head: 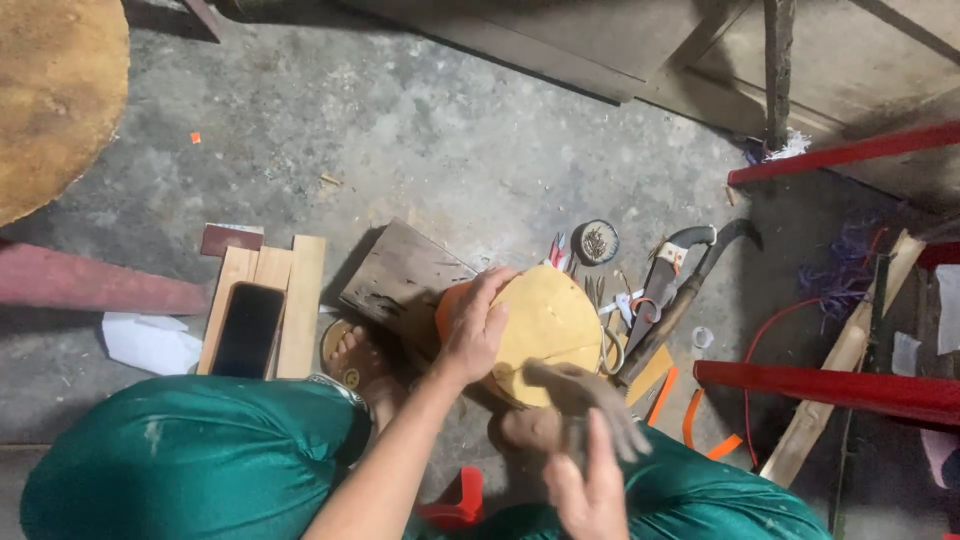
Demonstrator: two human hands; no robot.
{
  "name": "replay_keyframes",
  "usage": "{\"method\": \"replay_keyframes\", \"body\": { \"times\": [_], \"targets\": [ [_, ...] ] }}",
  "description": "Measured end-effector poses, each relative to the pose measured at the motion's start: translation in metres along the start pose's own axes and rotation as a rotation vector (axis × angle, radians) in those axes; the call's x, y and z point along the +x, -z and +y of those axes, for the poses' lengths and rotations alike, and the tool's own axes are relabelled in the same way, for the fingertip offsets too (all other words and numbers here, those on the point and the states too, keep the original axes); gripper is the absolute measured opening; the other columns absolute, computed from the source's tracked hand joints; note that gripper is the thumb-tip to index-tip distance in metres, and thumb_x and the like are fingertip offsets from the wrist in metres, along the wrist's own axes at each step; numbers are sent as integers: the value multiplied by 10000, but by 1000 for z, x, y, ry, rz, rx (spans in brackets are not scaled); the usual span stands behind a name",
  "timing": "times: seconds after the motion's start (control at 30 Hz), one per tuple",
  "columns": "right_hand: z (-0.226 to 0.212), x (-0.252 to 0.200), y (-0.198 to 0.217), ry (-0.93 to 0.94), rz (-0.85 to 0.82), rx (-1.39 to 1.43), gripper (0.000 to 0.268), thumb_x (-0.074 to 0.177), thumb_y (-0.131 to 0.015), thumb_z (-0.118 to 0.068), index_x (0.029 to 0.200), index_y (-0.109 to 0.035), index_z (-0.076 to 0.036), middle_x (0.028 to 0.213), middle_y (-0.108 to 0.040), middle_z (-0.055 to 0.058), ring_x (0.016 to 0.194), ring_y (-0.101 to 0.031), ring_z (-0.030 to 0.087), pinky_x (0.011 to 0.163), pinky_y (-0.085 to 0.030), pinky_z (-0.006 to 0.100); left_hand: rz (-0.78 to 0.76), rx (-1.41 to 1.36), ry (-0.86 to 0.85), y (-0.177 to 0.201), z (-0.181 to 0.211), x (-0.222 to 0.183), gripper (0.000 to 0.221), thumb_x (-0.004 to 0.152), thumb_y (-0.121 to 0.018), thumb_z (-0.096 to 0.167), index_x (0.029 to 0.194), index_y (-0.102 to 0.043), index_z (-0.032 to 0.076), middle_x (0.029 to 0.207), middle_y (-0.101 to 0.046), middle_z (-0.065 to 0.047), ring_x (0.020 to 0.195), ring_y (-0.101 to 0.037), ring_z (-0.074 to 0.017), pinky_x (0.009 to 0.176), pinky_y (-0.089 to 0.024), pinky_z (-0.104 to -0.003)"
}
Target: Applying adhesive to a drum skin and carefully attaching it to the drum shell.
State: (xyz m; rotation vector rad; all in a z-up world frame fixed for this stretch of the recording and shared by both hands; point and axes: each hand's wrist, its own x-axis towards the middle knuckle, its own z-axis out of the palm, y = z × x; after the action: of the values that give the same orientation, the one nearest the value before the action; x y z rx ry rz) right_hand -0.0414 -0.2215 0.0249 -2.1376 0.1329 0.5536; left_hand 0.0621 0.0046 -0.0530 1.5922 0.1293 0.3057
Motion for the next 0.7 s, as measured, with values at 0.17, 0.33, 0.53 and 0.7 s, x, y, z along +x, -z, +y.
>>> {"method": "replay_keyframes", "body": {
  "times": [0.17, 0.33, 0.53, 0.7],
  "targets": [
    [-24, 7, 50, 122, 256, 360, 430, 866, -431, 28, 1295, -452, 48, 594, -558, 145, 357, -465, 207, 290, -384, 307, -140, 66, 337, 19, 11, 17, 719, 887, -538, 379, 1531, -395, 93, 1360, -639, -94, 1239, -617, -287, 1038, -481, -416],
    [-9, 35, 48, -80, 271, 682, 480, 955, -472, -59, 1426, -403, -118, 720, -467, 98, 512, -415, 173, 390, -325, 290, -374, 240, 495, 16, 15, 55, 756, 780, -675, 261, 1506, -475, 193, 1448, -607, -39, 1274, -606, -225, 1044, -506, -386],
    [5, 85, -3, 3, 394, 831, 662, 894, -555, -24, 1530, -379, -68, 836, -565, 85, 648, -515, 155, 560, -427, 239, -361, -31, 558, 19, 13, 44, 605, 856, -550, 70, 1459, -533, 122, 1437, -616, -72, 1251, -602, -204, 1031, -494, -303],
    [-6, 109, -18, -57, 367, 714, 746, 909, -580, -166, 1599, -320, -51, 1298, -555, 152, 943, -533, 183, 762, -459, 277, -192, -19, 623, 16, 23, 27, 510, 948, -453, 138, 1449, -550, 116, 1420, -627, -75, 1232, -594, -197, 1021, -483, -307]
  ]
}}
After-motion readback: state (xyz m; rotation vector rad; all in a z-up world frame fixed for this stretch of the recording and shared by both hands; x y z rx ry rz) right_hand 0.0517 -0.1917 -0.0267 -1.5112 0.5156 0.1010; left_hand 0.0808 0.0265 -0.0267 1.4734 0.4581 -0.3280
